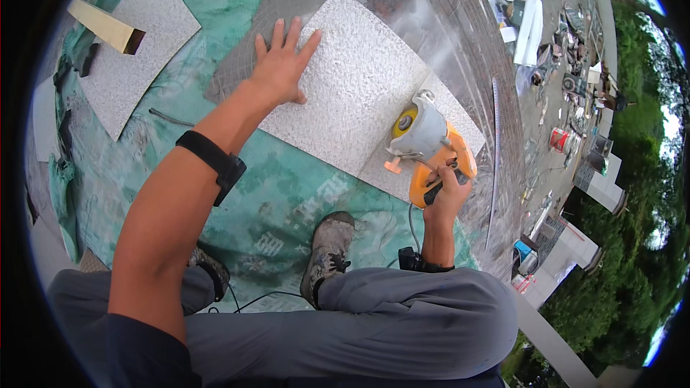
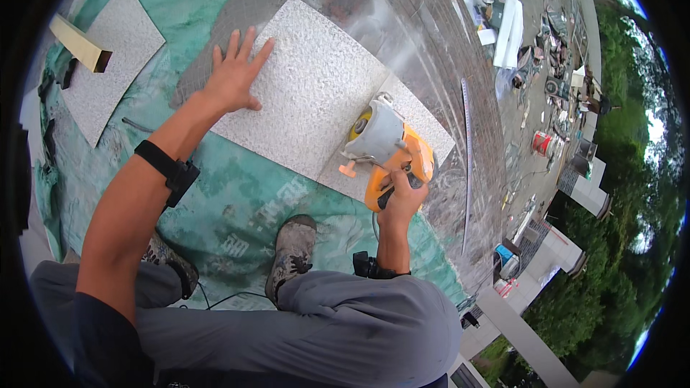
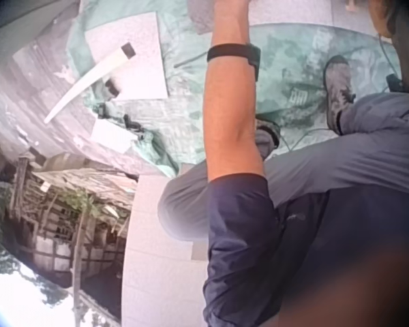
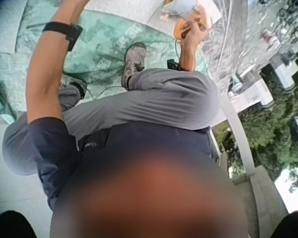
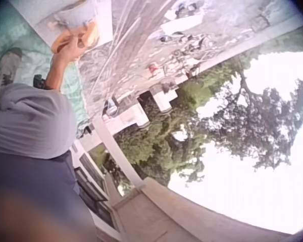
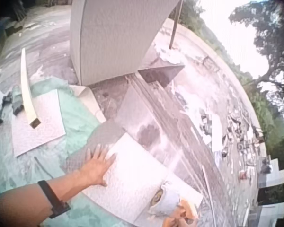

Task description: Measure and cut floor tiles using a power circular saw.

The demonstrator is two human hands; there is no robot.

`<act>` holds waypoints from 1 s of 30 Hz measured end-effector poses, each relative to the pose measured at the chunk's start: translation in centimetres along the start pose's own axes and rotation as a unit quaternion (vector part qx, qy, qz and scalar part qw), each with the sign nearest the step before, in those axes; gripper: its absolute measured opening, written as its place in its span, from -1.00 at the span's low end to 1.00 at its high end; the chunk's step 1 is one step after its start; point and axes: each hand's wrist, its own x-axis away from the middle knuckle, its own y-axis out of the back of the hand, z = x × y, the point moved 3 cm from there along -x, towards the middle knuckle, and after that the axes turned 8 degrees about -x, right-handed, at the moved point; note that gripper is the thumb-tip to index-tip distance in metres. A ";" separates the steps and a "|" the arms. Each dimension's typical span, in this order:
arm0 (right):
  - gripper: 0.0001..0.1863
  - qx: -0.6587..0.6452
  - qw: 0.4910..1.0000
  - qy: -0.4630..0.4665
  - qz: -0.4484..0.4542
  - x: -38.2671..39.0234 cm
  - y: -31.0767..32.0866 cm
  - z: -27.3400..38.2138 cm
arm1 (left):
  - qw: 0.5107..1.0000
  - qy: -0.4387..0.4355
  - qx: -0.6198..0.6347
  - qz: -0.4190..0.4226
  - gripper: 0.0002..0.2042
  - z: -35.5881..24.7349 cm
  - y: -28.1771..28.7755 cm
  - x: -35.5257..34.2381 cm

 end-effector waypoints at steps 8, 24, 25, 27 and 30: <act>-0.78 0.011 1.000 0.009 0.002 1.4 0.1 0.0 | 1.000 0.003 0.002 0.008 0.28 0.0 0.2 0.0; -0.77 0.001 1.000 0.013 -0.005 2.8 0.4 -0.7 | 1.000 0.003 -0.002 -0.004 0.23 -0.1 0.0 0.0; -0.77 0.007 1.000 0.016 -0.008 2.9 0.5 -0.7 | 1.000 0.003 -0.004 -0.005 0.23 -0.1 0.0 0.0; -0.77 0.014 1.000 0.001 -0.010 3.0 0.7 -0.9 | 1.000 0.003 -0.004 -0.002 0.23 -0.1 0.1 0.1; -0.78 0.018 1.000 -0.002 -0.011 3.2 0.8 -1.0 | 1.000 0.003 -0.004 0.001 0.23 -0.1 0.2 0.1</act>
